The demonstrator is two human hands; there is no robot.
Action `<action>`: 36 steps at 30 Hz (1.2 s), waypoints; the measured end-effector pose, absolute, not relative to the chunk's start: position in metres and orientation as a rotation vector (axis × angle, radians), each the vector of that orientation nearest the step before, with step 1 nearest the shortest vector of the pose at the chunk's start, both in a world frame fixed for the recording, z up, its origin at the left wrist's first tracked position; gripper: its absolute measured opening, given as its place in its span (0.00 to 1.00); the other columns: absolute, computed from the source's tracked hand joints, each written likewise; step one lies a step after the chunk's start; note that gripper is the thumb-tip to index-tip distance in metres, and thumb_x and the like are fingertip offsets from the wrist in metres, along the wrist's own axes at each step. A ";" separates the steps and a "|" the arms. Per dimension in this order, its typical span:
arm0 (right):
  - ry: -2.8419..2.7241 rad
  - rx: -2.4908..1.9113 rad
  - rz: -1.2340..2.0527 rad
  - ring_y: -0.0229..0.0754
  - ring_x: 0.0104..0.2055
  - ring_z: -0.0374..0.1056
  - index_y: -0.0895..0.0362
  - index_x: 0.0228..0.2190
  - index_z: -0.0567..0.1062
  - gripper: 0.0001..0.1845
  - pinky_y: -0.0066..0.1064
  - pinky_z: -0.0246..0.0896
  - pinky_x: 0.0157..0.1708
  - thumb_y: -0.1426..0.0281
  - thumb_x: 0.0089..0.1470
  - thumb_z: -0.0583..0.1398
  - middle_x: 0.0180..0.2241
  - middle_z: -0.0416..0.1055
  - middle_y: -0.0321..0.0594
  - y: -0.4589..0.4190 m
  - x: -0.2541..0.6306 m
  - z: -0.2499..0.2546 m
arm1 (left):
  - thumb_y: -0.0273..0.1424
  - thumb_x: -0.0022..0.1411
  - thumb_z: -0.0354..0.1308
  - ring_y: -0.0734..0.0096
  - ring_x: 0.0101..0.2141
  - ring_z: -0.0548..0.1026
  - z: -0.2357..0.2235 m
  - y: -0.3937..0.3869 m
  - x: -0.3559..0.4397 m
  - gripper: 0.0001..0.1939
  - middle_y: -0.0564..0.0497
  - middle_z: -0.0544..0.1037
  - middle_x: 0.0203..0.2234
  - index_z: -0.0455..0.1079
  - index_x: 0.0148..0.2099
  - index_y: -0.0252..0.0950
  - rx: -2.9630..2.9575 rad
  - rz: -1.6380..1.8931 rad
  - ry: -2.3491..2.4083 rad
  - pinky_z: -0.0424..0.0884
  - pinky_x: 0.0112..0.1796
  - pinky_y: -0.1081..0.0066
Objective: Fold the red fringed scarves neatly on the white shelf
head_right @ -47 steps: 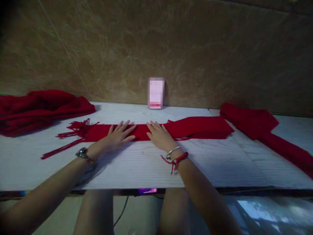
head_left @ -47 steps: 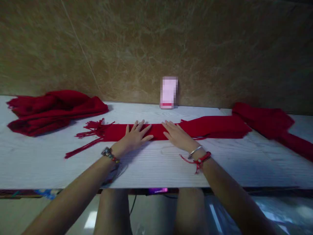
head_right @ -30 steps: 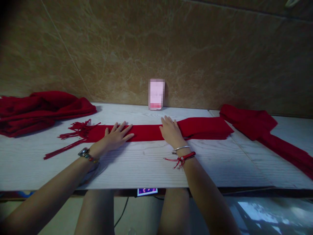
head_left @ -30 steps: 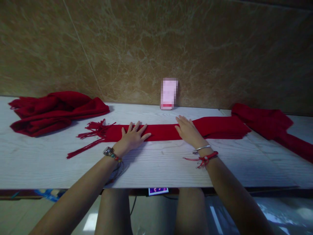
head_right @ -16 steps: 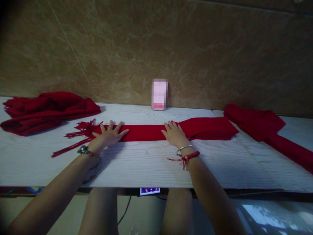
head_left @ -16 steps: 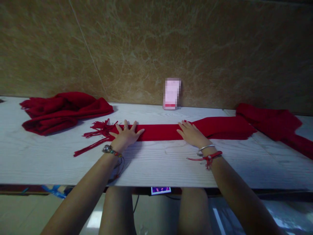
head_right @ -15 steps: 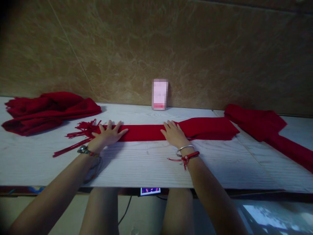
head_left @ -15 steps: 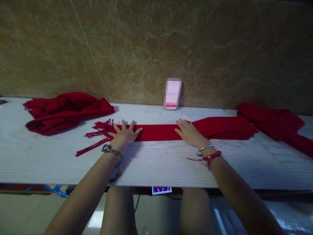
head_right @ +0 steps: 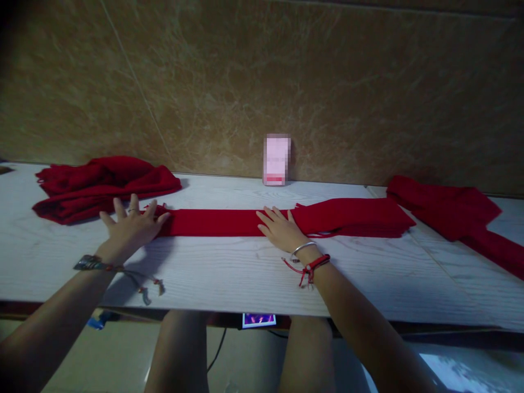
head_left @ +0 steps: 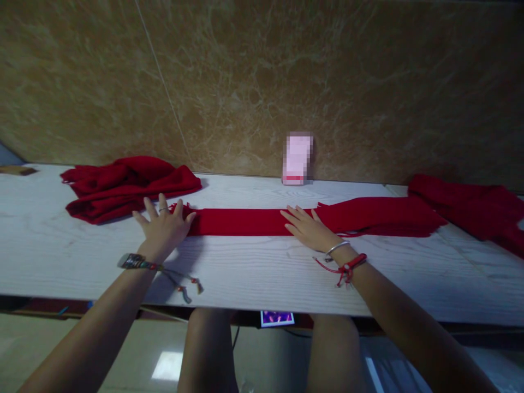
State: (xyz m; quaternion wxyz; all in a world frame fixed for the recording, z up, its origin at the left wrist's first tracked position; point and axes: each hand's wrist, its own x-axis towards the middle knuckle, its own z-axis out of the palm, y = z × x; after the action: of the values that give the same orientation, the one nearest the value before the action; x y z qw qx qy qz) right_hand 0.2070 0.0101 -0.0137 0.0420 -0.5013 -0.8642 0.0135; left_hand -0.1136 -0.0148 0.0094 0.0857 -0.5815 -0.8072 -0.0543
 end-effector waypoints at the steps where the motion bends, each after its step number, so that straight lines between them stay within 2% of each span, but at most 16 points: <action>1: -2.628 -1.498 0.040 0.52 0.65 0.44 0.52 0.60 0.57 0.26 0.60 0.44 0.57 0.63 0.61 0.45 0.63 0.49 0.45 0.011 0.206 -0.014 | 0.44 0.65 0.39 0.31 0.61 0.40 0.012 -0.013 -0.111 0.30 0.36 0.47 0.64 0.56 0.62 0.32 -1.796 -0.188 -2.328 0.44 0.53 0.33; 4: -2.615 -1.284 0.035 0.49 0.64 0.46 0.56 0.57 0.62 0.25 0.53 0.45 0.59 0.65 0.60 0.49 0.62 0.53 0.46 0.013 0.202 -0.015 | 0.40 0.65 0.44 0.37 0.62 0.44 0.015 -0.001 -0.094 0.28 0.34 0.49 0.63 0.57 0.62 0.30 -2.146 -0.261 -2.021 0.52 0.54 0.40; 8: -2.689 -0.995 -0.042 0.43 0.60 0.57 0.58 0.50 0.71 0.19 0.42 0.55 0.58 0.70 0.59 0.51 0.55 0.66 0.47 0.013 0.195 -0.018 | 0.36 0.63 0.47 0.58 0.59 0.58 0.005 0.016 -0.070 0.22 0.41 0.61 0.59 0.63 0.58 0.36 -2.815 -0.228 -1.389 0.59 0.55 0.59; 10: -2.739 -0.952 -0.129 0.41 0.56 0.62 0.59 0.47 0.73 0.17 0.38 0.58 0.56 0.72 0.59 0.51 0.50 0.71 0.46 0.013 0.193 -0.018 | 0.35 0.63 0.48 0.64 0.55 0.65 -0.002 0.020 -0.065 0.20 0.43 0.67 0.56 0.66 0.55 0.35 -2.947 -0.235 -1.208 0.62 0.53 0.64; 13: -2.809 -0.926 -0.243 0.41 0.54 0.65 0.60 0.47 0.73 0.18 0.34 0.60 0.55 0.76 0.57 0.51 0.49 0.72 0.46 0.011 0.193 -0.017 | 0.36 0.63 0.49 0.65 0.50 0.70 -0.008 0.018 -0.066 0.20 0.41 0.71 0.51 0.68 0.53 0.33 -2.940 -0.295 -1.199 0.65 0.51 0.66; 18: -2.867 -0.894 -0.285 0.42 0.54 0.64 0.63 0.49 0.71 0.20 0.35 0.60 0.54 0.79 0.55 0.52 0.50 0.71 0.48 0.010 0.194 -0.014 | 0.37 0.62 0.50 0.64 0.47 0.72 -0.004 0.011 -0.069 0.20 0.41 0.73 0.48 0.68 0.53 0.33 -2.901 -0.312 -1.205 0.68 0.48 0.65; 23: -2.838 -0.912 -0.256 0.41 0.53 0.65 0.59 0.48 0.72 0.18 0.36 0.63 0.53 0.76 0.56 0.53 0.50 0.71 0.45 0.010 0.196 -0.012 | 0.30 0.64 0.47 0.66 0.41 0.74 -0.006 0.010 -0.068 0.16 0.43 0.76 0.43 0.72 0.48 0.34 -2.822 -0.353 -1.107 0.72 0.42 0.66; 27: -2.852 -0.951 -0.238 0.42 0.53 0.65 0.62 0.49 0.71 0.20 0.36 0.63 0.53 0.80 0.54 0.53 0.50 0.71 0.46 0.009 0.198 -0.010 | 0.25 0.62 0.46 0.67 0.38 0.75 -0.009 0.011 -0.071 0.16 0.44 0.77 0.39 0.73 0.46 0.34 -2.771 -0.336 -1.067 0.73 0.39 0.67; 29: -2.851 -0.964 -0.204 0.42 0.53 0.65 0.62 0.49 0.71 0.22 0.36 0.62 0.53 0.81 0.53 0.53 0.50 0.70 0.47 0.008 0.197 -0.009 | 0.25 0.62 0.46 0.68 0.35 0.75 -0.008 0.011 -0.073 0.16 0.45 0.77 0.38 0.73 0.46 0.35 -2.731 -0.331 -1.099 0.73 0.36 0.68; 34: -2.750 -1.081 -0.175 0.43 0.51 0.67 0.61 0.49 0.71 0.19 0.38 0.63 0.51 0.74 0.56 0.53 0.49 0.72 0.47 0.004 0.186 -0.008 | 0.28 0.64 0.44 0.70 0.33 0.75 -0.004 0.009 -0.075 0.16 0.46 0.77 0.36 0.73 0.45 0.35 -2.677 -0.380 -1.157 0.72 0.33 0.71; 36: -2.747 -1.126 -0.196 0.43 0.50 0.69 0.63 0.48 0.72 0.19 0.37 0.64 0.51 0.76 0.56 0.52 0.48 0.73 0.48 0.004 0.182 -0.008 | 0.29 0.65 0.44 0.70 0.33 0.75 -0.002 0.009 -0.076 0.16 0.45 0.77 0.36 0.73 0.45 0.35 -2.691 -0.364 -1.169 0.72 0.33 0.71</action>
State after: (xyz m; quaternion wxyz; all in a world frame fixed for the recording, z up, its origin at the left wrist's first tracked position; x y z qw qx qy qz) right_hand 0.1819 0.0036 -0.0083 0.0831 -0.3773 -0.9200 -0.0656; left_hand -0.0761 0.0091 -0.0024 0.0922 -0.9063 -0.3938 -0.1227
